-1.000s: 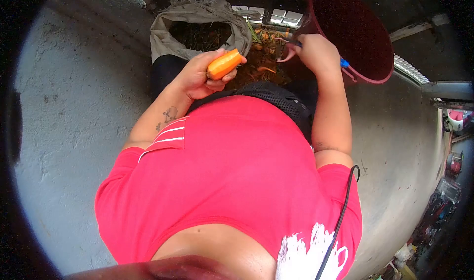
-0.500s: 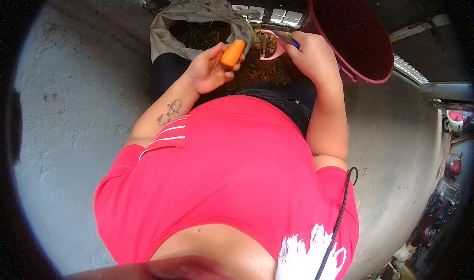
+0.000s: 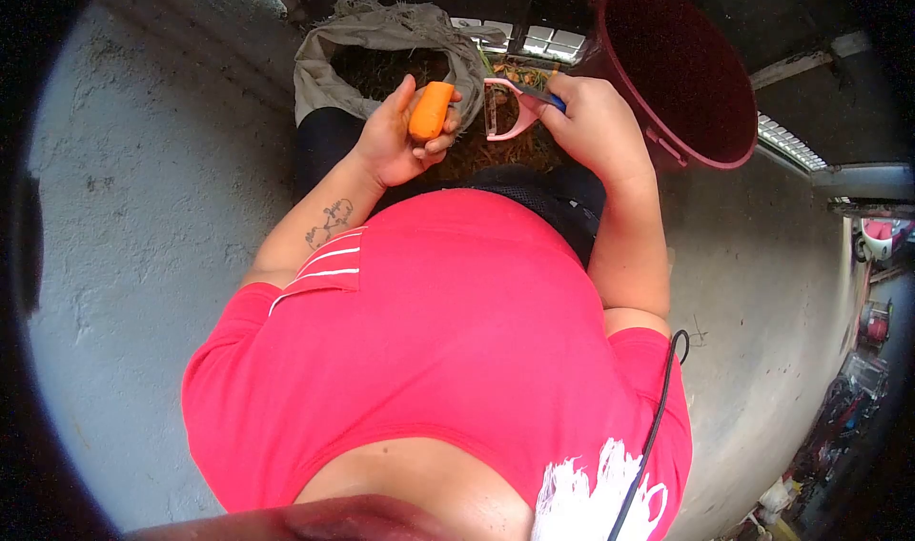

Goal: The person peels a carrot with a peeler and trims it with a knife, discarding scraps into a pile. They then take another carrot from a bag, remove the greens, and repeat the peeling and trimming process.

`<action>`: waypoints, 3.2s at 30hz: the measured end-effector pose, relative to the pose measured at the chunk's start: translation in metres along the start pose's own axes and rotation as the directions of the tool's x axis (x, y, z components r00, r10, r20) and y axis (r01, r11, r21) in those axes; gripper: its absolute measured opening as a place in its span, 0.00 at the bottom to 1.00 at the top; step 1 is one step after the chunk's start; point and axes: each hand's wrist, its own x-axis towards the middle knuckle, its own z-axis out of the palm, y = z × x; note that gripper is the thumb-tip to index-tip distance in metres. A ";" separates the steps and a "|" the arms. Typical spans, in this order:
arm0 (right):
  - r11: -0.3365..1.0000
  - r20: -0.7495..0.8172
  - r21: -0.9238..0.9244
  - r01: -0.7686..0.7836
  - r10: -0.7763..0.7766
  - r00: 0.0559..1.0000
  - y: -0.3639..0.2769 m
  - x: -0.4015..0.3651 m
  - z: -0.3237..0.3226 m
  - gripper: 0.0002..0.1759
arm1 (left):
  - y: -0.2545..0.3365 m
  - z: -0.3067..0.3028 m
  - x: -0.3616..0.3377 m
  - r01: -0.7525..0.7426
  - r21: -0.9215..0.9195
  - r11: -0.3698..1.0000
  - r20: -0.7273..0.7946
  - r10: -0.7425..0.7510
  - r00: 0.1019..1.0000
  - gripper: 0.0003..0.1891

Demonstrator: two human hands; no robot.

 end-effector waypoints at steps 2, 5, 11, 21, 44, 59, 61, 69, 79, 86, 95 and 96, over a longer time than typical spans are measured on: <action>1.000 0.015 -0.005 0.011 -0.011 1.000 -0.003 -0.001 0.001 0.17 | 0.001 0.016 0.000 0.017 0.019 1.000 -0.128 -0.014 0.992 0.26; 0.998 0.033 -0.024 0.064 -0.063 0.997 -0.013 -0.003 0.002 0.14 | 0.000 0.018 0.000 0.048 0.048 0.998 -0.217 -0.037 0.975 0.22; 0.967 0.085 -0.116 0.227 -0.218 0.972 -0.040 0.000 0.016 0.13 | -0.012 0.012 0.004 0.177 0.117 0.977 -0.435 -0.109 0.894 0.19; 0.973 0.175 -0.111 0.203 -0.182 0.968 -0.044 0.006 0.025 0.14 | -0.015 0.022 -0.002 0.192 0.115 0.975 -0.444 -0.122 0.888 0.19; 0.999 -0.089 -0.044 0.013 -0.017 0.996 0.011 0.009 0.049 0.07 | -0.018 0.025 0.001 0.105 0.502 0.858 -0.157 -0.028 0.987 0.22; 0.939 0.002 0.328 0.101 -0.108 0.994 -0.043 -0.027 0.030 0.34 | -0.014 0.032 0.008 -0.243 0.875 -0.418 0.478 0.679 0.557 0.28; 0.941 0.034 0.327 0.081 -0.098 0.995 -0.044 -0.030 0.038 0.35 | -0.015 0.034 0.007 -0.201 0.885 -0.420 0.456 0.696 0.555 0.29; 0.796 0.011 0.605 0.027 -0.042 0.999 -0.044 -0.031 0.057 0.35 | -0.017 0.043 0.004 -0.147 0.830 -0.538 0.535 0.693 0.483 0.31; 0.176 0.175 0.968 -0.179 0.039 0.984 -0.048 -0.032 0.066 0.27 | -0.014 0.038 0.005 -0.075 0.687 -0.723 0.685 0.609 0.401 0.27; 0.388 -0.010 0.921 -0.016 0.066 0.998 -0.033 -0.022 0.088 0.26 | -0.015 0.043 0.008 -0.221 0.868 -0.445 0.491 0.699 0.520 0.28; -0.347 0.492 0.857 -0.382 0.327 0.807 -0.020 -0.011 0.054 0.18 | -0.021 0.030 0.022 -0.447 0.868 0.217 0.176 0.707 0.685 0.25; -0.157 0.433 0.901 -0.404 0.330 0.839 -0.019 -0.013 0.055 0.17 | -0.021 0.031 0.022 -0.459 0.840 0.290 0.154 0.683 0.714 0.24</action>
